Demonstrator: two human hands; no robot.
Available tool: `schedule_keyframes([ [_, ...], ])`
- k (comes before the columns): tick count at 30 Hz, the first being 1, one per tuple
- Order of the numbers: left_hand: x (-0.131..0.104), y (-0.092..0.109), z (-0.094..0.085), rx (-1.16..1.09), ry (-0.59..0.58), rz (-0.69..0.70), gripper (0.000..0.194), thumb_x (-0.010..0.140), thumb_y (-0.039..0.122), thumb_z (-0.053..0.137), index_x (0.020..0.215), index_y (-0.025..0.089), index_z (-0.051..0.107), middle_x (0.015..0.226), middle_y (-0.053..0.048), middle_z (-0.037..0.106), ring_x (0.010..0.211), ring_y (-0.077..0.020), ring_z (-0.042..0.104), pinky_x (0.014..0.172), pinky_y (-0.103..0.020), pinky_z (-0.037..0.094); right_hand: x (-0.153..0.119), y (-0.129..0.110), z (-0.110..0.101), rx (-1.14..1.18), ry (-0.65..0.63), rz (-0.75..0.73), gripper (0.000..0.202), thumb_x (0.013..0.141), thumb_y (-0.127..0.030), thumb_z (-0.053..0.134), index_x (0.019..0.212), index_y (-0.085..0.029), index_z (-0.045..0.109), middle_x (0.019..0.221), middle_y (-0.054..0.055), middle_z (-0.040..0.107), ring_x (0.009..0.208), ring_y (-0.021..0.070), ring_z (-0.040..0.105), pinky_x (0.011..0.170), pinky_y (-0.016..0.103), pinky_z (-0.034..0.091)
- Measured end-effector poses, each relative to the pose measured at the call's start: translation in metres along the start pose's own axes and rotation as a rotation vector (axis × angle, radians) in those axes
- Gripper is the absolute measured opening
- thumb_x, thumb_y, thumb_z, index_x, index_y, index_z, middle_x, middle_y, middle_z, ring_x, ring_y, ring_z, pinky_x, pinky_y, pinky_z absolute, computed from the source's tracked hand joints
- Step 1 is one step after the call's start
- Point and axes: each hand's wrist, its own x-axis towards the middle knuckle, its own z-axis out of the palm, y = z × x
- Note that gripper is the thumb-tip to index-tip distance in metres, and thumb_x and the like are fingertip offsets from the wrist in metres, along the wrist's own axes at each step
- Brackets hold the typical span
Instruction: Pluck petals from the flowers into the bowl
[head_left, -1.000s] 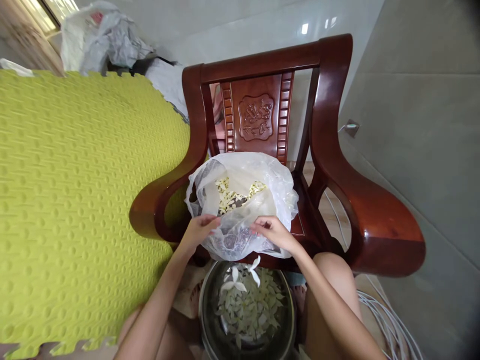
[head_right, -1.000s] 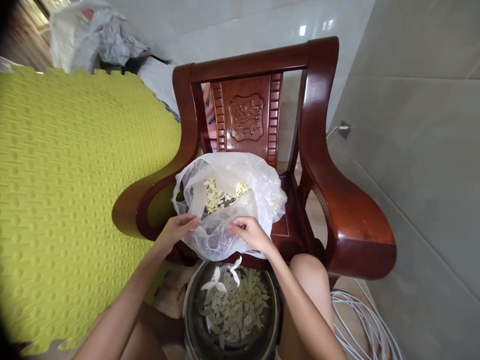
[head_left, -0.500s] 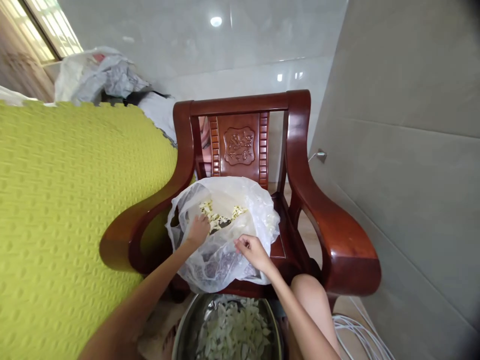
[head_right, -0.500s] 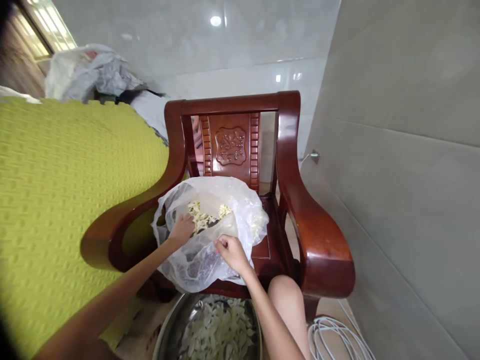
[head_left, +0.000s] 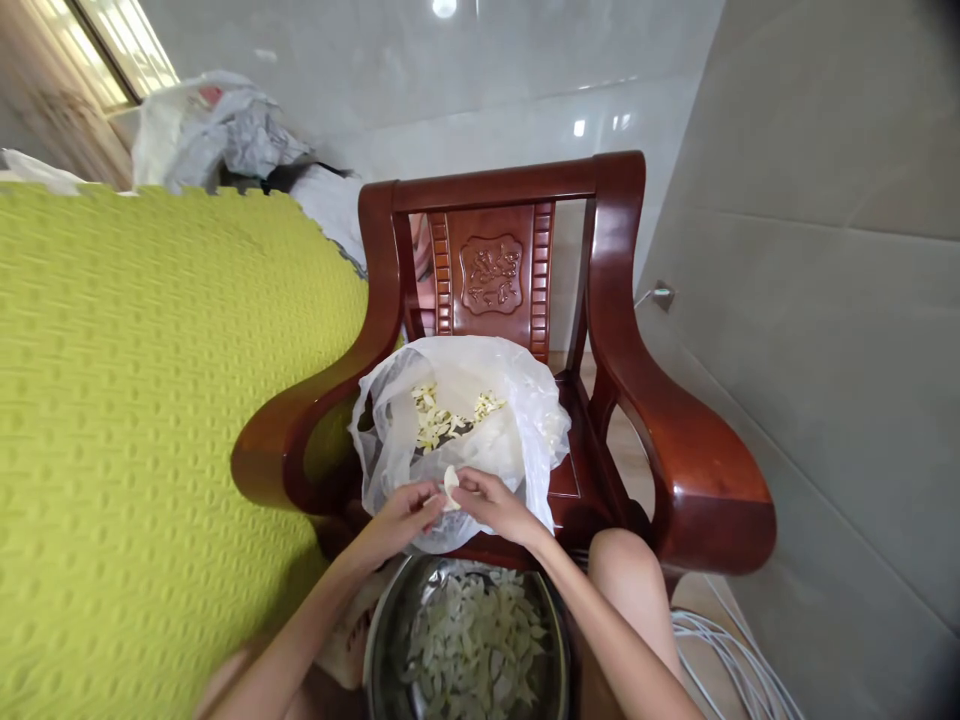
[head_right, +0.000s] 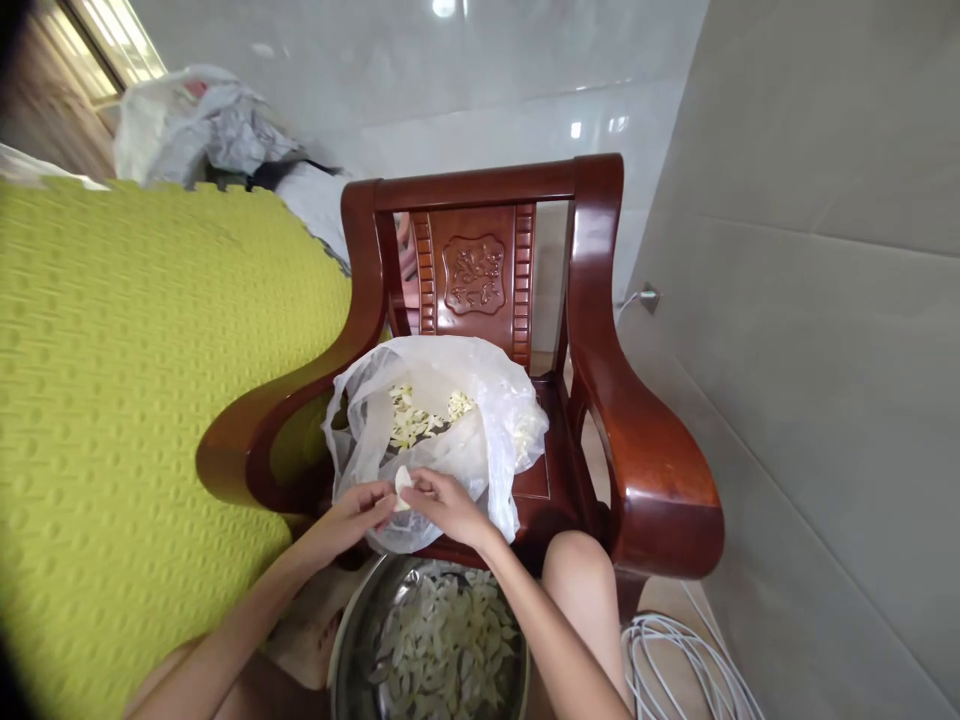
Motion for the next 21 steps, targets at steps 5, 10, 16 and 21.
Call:
schedule_keyframes([
  [5,-0.008,0.002,0.018,-0.239,0.109,-0.035,0.041,0.076,0.054,0.062,0.065,0.015,0.054,0.056,0.003,0.049,0.053,-0.0097,0.042,0.050,-0.021,0.033,0.002,0.003,0.011,0.068,0.079,0.020,0.037,0.088,-0.056,0.050,0.091,-0.019,0.052,0.056,-0.007,0.037,0.044,0.0070,0.027,0.040,0.019,0.021],
  [10,-0.006,0.004,0.034,-0.390,0.328,-0.124,0.041,0.075,0.047,0.060,0.056,0.020,0.036,0.047,0.009,0.026,0.044,-0.0065,0.024,0.044,-0.020,0.020,0.003,0.007,0.018,0.010,0.205,-0.015,0.030,0.087,-0.050,0.054,0.092,-0.021,0.048,0.059,-0.006,0.047,0.046,0.0082,0.034,0.044,0.020,0.024],
  [16,0.000,0.009,0.038,-0.408,0.422,-0.147,0.034,0.071,0.038,0.059,0.053,0.020,0.036,0.047,0.009,0.024,0.044,-0.0065,0.021,0.044,-0.021,0.017,-0.008,-0.004,0.021,-0.220,0.311,-0.069,0.024,0.093,-0.041,0.045,0.099,-0.020,0.056,0.061,-0.003,0.049,0.051,0.0129,0.041,0.053,0.024,0.031],
  [21,0.002,0.003,0.041,-0.351,0.465,-0.140,0.034,0.066,0.034,0.061,0.048,0.020,0.036,0.046,0.008,0.026,0.047,-0.0076,0.025,0.046,-0.022,0.017,-0.013,-0.002,0.027,-0.340,0.334,-0.030,0.033,0.092,-0.036,0.043,0.120,-0.021,0.054,0.067,0.002,0.056,0.057,0.0199,0.051,0.059,0.029,0.035],
])
